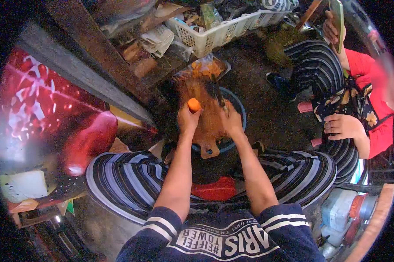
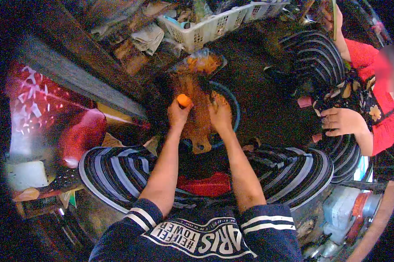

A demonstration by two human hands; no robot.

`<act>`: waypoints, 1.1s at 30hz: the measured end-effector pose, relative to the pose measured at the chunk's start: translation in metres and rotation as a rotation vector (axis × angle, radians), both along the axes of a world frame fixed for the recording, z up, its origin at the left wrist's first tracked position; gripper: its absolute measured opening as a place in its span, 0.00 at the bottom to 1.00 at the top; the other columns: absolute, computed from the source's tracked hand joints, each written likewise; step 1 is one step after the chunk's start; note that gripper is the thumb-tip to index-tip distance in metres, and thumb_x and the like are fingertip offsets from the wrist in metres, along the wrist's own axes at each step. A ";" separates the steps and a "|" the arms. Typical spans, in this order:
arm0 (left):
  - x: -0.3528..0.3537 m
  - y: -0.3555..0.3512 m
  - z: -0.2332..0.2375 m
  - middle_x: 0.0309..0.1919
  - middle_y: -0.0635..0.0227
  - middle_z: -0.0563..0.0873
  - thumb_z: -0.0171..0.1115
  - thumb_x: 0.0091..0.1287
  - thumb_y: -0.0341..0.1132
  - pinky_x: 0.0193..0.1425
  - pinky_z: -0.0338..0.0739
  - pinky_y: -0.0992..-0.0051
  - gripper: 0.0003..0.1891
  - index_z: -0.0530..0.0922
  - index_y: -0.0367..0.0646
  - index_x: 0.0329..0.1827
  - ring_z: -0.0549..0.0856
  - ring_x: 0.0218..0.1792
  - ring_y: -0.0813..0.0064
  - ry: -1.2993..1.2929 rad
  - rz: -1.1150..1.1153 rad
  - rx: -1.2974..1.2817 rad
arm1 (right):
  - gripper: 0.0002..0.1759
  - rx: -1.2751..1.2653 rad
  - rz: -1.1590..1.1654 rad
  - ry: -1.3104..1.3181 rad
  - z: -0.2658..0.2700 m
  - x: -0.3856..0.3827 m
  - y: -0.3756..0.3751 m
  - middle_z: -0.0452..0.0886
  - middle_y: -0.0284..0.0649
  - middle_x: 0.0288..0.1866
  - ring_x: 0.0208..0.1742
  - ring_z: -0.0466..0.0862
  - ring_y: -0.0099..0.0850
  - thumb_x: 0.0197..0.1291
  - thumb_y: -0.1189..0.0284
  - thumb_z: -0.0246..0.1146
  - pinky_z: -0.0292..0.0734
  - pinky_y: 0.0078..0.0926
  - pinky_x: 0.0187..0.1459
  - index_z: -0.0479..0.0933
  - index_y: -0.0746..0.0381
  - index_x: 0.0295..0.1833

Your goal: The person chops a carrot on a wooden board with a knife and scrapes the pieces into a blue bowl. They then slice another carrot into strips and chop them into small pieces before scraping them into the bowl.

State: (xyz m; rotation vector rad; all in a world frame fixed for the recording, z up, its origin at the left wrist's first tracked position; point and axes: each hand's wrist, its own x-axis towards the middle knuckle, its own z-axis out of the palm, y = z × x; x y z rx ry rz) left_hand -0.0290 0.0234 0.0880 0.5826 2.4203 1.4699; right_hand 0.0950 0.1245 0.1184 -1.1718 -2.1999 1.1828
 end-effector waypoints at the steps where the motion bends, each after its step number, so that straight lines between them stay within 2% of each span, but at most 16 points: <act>1: 0.004 0.001 0.002 0.39 0.54 0.83 0.74 0.44 0.34 0.45 0.76 0.67 0.26 0.75 0.37 0.46 0.82 0.41 0.56 -0.010 0.059 0.089 | 0.18 0.227 0.027 0.024 -0.003 0.002 -0.006 0.78 0.60 0.34 0.39 0.79 0.55 0.57 0.64 0.57 0.73 0.45 0.38 0.73 0.68 0.45; 2: 0.007 0.002 0.003 0.39 0.54 0.83 0.74 0.44 0.34 0.45 0.76 0.67 0.26 0.75 0.37 0.46 0.82 0.41 0.56 -0.006 0.060 0.094 | 0.18 0.232 0.027 0.028 -0.006 0.006 -0.008 0.78 0.60 0.34 0.39 0.79 0.55 0.57 0.64 0.57 0.73 0.45 0.38 0.73 0.68 0.45; 4: 0.013 0.001 0.002 0.40 0.53 0.82 0.74 0.43 0.34 0.45 0.76 0.66 0.28 0.73 0.38 0.49 0.82 0.42 0.55 0.242 0.166 -0.016 | 0.18 0.138 0.062 -0.169 -0.008 0.013 -0.015 0.78 0.60 0.33 0.38 0.79 0.55 0.56 0.64 0.58 0.73 0.46 0.37 0.73 0.69 0.43; 5: 0.013 -0.001 -0.003 0.40 0.53 0.82 0.74 0.43 0.34 0.45 0.76 0.66 0.28 0.73 0.38 0.49 0.82 0.42 0.55 0.237 0.167 -0.019 | 0.18 0.102 0.053 -0.181 -0.007 0.014 -0.019 0.78 0.60 0.32 0.38 0.79 0.55 0.56 0.64 0.58 0.74 0.46 0.38 0.73 0.70 0.42; 7: 0.006 -0.003 -0.012 0.42 0.52 0.81 0.74 0.43 0.33 0.47 0.75 0.65 0.30 0.72 0.38 0.51 0.81 0.44 0.55 0.283 0.060 -0.064 | 0.18 0.097 0.086 -0.155 -0.002 0.019 -0.029 0.78 0.60 0.31 0.38 0.79 0.55 0.56 0.64 0.58 0.74 0.46 0.38 0.73 0.70 0.42; 8: 0.004 -0.006 -0.018 0.42 0.52 0.81 0.74 0.43 0.33 0.47 0.75 0.65 0.30 0.72 0.38 0.51 0.81 0.44 0.55 0.284 0.060 -0.063 | 0.18 0.093 0.118 -0.125 0.002 0.020 -0.035 0.78 0.60 0.31 0.38 0.79 0.55 0.55 0.63 0.58 0.75 0.47 0.39 0.73 0.70 0.42; 10: 0.000 -0.009 -0.025 0.45 0.48 0.79 0.71 0.47 0.31 0.50 0.73 0.62 0.28 0.70 0.38 0.53 0.78 0.48 0.49 0.082 0.002 -0.021 | 0.19 0.132 0.113 -0.178 0.000 0.020 -0.048 0.78 0.60 0.30 0.37 0.79 0.55 0.56 0.63 0.58 0.75 0.47 0.39 0.73 0.70 0.42; 14: 0.001 -0.013 -0.034 0.45 0.48 0.80 0.70 0.48 0.32 0.50 0.73 0.61 0.29 0.69 0.38 0.54 0.78 0.47 0.49 0.186 0.019 0.031 | 0.20 0.170 0.170 -0.303 -0.006 0.020 -0.060 0.78 0.59 0.28 0.34 0.80 0.55 0.56 0.62 0.57 0.76 0.46 0.37 0.72 0.70 0.44; 17: -0.008 -0.018 -0.033 0.46 0.49 0.78 0.67 0.50 0.31 0.53 0.72 0.63 0.26 0.70 0.39 0.53 0.77 0.49 0.50 0.092 -0.021 -0.087 | 0.21 0.181 0.204 -0.371 -0.003 0.020 -0.063 0.78 0.60 0.28 0.32 0.80 0.55 0.56 0.63 0.57 0.76 0.46 0.35 0.71 0.71 0.46; 19: -0.021 -0.025 -0.030 0.47 0.51 0.77 0.64 0.52 0.30 0.55 0.70 0.65 0.24 0.70 0.40 0.54 0.75 0.52 0.53 0.139 -0.093 0.032 | 0.20 0.200 0.213 -0.299 0.011 0.020 -0.064 0.78 0.60 0.28 0.32 0.79 0.56 0.56 0.63 0.58 0.76 0.47 0.34 0.71 0.70 0.45; 20: -0.020 -0.028 -0.009 0.46 0.60 0.79 0.59 0.53 0.26 0.55 0.69 0.73 0.21 0.72 0.42 0.53 0.78 0.49 0.67 0.082 -0.042 0.018 | 0.19 0.220 0.218 -0.228 0.018 0.020 -0.065 0.78 0.60 0.28 0.32 0.79 0.56 0.56 0.64 0.58 0.76 0.47 0.33 0.71 0.70 0.45; 22: -0.027 -0.027 0.007 0.44 0.66 0.81 0.59 0.58 0.28 0.53 0.69 0.76 0.14 0.76 0.41 0.48 0.78 0.46 0.73 -0.163 -0.058 0.227 | 0.18 0.226 0.190 -0.173 0.018 0.016 -0.066 0.77 0.60 0.27 0.32 0.79 0.56 0.56 0.65 0.58 0.75 0.48 0.32 0.71 0.70 0.43; 25: -0.012 -0.020 0.036 0.38 0.68 0.81 0.63 0.57 0.29 0.46 0.71 0.77 0.10 0.78 0.40 0.42 0.78 0.40 0.77 -0.276 -0.049 0.341 | 0.16 0.240 0.175 -0.130 0.025 0.015 -0.072 0.77 0.60 0.25 0.30 0.79 0.56 0.58 0.65 0.55 0.75 0.49 0.31 0.68 0.70 0.41; 29: -0.004 -0.016 0.022 0.33 0.71 0.82 0.66 0.57 0.32 0.43 0.71 0.79 0.10 0.80 0.41 0.40 0.79 0.35 0.80 -0.255 0.026 0.429 | 0.15 0.242 0.158 -0.144 0.039 0.018 -0.084 0.75 0.61 0.22 0.27 0.78 0.57 0.58 0.67 0.56 0.74 0.49 0.26 0.66 0.70 0.39; 31: -0.007 -0.014 0.017 0.32 0.71 0.82 0.67 0.56 0.31 0.42 0.72 0.79 0.08 0.80 0.41 0.38 0.79 0.35 0.80 -0.380 0.085 0.455 | 0.16 0.247 0.155 -0.158 0.044 0.020 -0.086 0.75 0.60 0.21 0.26 0.78 0.57 0.59 0.66 0.56 0.74 0.49 0.26 0.66 0.70 0.39; 33: -0.006 -0.012 0.016 0.31 0.71 0.82 0.67 0.55 0.30 0.40 0.72 0.79 0.08 0.80 0.41 0.37 0.78 0.34 0.81 -0.365 0.112 0.435 | 0.16 0.254 0.158 -0.166 0.048 0.020 -0.089 0.75 0.60 0.20 0.25 0.78 0.57 0.59 0.66 0.56 0.74 0.49 0.25 0.66 0.70 0.39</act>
